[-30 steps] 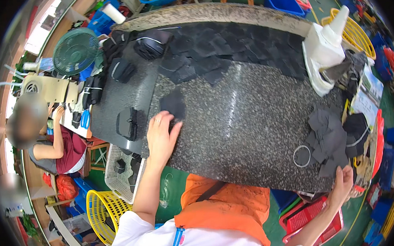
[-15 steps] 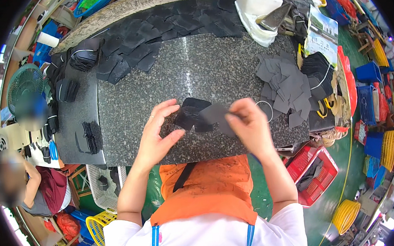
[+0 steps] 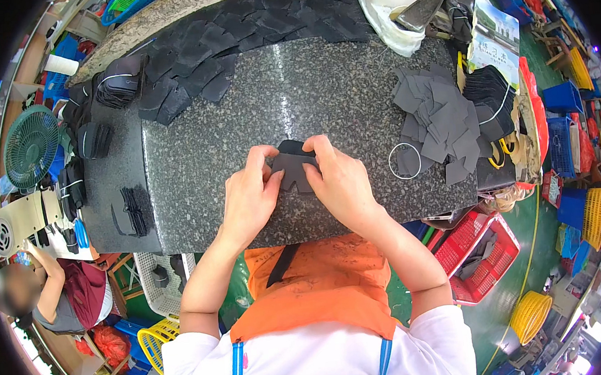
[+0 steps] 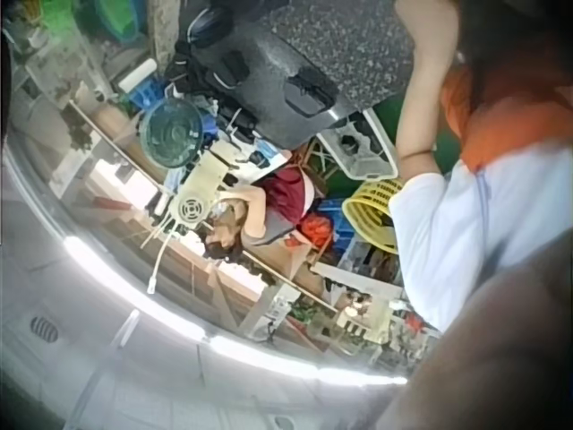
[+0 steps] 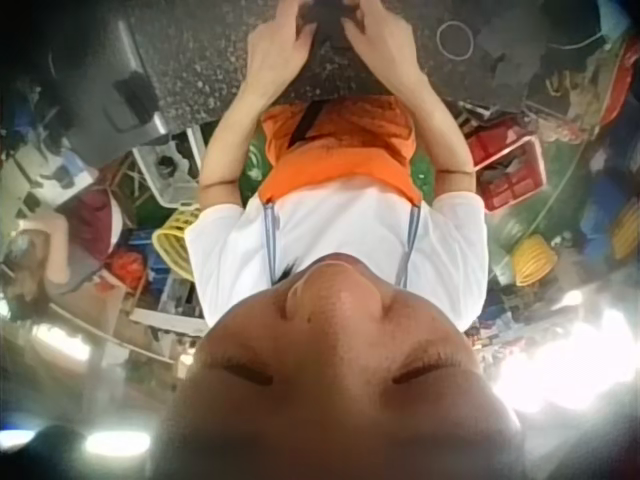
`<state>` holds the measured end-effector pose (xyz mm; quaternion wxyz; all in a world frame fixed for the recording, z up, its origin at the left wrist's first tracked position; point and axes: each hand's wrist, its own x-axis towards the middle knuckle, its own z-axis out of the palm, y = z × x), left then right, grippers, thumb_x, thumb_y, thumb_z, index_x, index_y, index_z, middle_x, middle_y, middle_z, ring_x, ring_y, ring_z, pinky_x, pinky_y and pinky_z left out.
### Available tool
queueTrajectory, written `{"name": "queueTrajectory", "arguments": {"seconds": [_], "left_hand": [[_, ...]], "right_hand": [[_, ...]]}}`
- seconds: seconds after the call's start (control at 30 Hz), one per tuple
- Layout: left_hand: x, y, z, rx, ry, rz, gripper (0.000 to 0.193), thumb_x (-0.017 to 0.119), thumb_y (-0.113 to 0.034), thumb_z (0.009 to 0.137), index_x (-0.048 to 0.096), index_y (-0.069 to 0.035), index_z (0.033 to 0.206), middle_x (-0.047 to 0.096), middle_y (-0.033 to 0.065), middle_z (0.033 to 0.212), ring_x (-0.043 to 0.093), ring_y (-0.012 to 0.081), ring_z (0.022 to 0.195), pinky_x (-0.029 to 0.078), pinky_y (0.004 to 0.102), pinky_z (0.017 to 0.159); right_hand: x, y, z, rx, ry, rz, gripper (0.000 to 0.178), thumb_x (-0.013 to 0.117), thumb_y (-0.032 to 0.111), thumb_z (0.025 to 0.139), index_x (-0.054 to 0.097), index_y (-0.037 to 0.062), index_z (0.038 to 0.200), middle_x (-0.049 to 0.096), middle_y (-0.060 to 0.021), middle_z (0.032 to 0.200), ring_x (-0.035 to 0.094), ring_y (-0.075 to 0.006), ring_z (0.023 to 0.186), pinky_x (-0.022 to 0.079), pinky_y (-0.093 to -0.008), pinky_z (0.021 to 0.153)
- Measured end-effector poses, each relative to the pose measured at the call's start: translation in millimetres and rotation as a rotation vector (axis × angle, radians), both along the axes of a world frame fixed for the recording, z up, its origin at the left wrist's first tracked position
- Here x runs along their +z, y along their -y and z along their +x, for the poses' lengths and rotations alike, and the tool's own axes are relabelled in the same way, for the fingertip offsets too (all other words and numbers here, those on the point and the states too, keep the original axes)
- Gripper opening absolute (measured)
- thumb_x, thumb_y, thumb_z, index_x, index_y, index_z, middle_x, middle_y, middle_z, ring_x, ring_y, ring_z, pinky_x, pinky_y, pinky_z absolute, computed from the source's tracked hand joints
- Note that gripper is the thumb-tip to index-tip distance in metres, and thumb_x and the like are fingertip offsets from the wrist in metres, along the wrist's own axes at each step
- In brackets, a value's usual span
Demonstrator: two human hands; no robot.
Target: Sorting and stacking small black fabric or leather shoe components on a workbench in a factory setting.
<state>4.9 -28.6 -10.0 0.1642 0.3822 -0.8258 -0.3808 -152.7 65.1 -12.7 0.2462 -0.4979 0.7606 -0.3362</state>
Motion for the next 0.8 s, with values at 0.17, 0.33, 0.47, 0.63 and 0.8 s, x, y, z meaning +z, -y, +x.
{"name": "queueTrajectory", "arguments": {"seconds": [0.17,0.33,0.47,0.63,0.8], "left_hand": [[-3,-3,-1,-0.139,0.146,-0.284,0.020,0.069,-0.011,0.087,0.056,-0.007,0.100,0.068,0.0131,0.074,0.070,0.0338,0.070,0.054,0.0447,0.061],[13,84,4,0.073,0.419,-0.719,0.036,0.077,-0.038,0.080,0.059,-0.008,0.085,0.067,0.0110,0.072,0.069,0.0326,0.067,0.053,0.0447,0.057],[11,171,40,0.188,0.710,-0.740,0.028,0.071,-0.032,0.087,0.063,-0.007,0.095,0.072,0.0143,0.086,0.072,0.0357,0.083,0.056,0.0484,0.069],[-21,186,79,0.126,0.699,-0.890,0.018,0.061,-0.018,0.089,0.070,-0.011,0.103,0.071,0.0162,0.079,0.070,0.0375,0.075,0.055,0.0498,0.067],[-18,141,118,0.151,0.376,-0.569,0.023,0.062,-0.012,0.092,0.074,-0.010,0.112,0.071,0.0151,0.073,0.068,0.0257,0.063,0.052,0.0424,0.059]], "right_hand": [[-15,-4,13,0.140,-0.394,-0.179,0.027,0.064,0.004,0.084,0.053,0.0082,0.108,0.058,-0.0086,0.082,0.065,-0.0296,0.068,0.052,-0.0424,0.060],[-16,-11,-5,0.197,-0.686,-0.179,0.020,0.060,0.013,0.082,0.061,0.0112,0.101,0.054,-0.0036,0.082,0.058,-0.0225,0.077,0.047,-0.0358,0.068],[-13,-6,-25,0.455,-0.646,-0.318,0.024,0.060,0.016,0.084,0.061,0.0117,0.108,0.055,-0.0041,0.090,0.056,-0.0236,0.090,0.045,-0.0400,0.082],[7,-43,-42,0.026,-0.574,-0.450,0.027,0.074,0.015,0.079,0.064,0.0132,0.104,0.060,-0.0060,0.104,0.058,-0.0266,0.101,0.045,-0.0422,0.088],[11,-119,-140,-0.629,-0.717,-0.090,0.035,0.070,0.014,0.083,0.062,0.0077,0.117,0.060,-0.0139,0.112,0.056,-0.0345,0.108,0.043,-0.0452,0.094]]}}
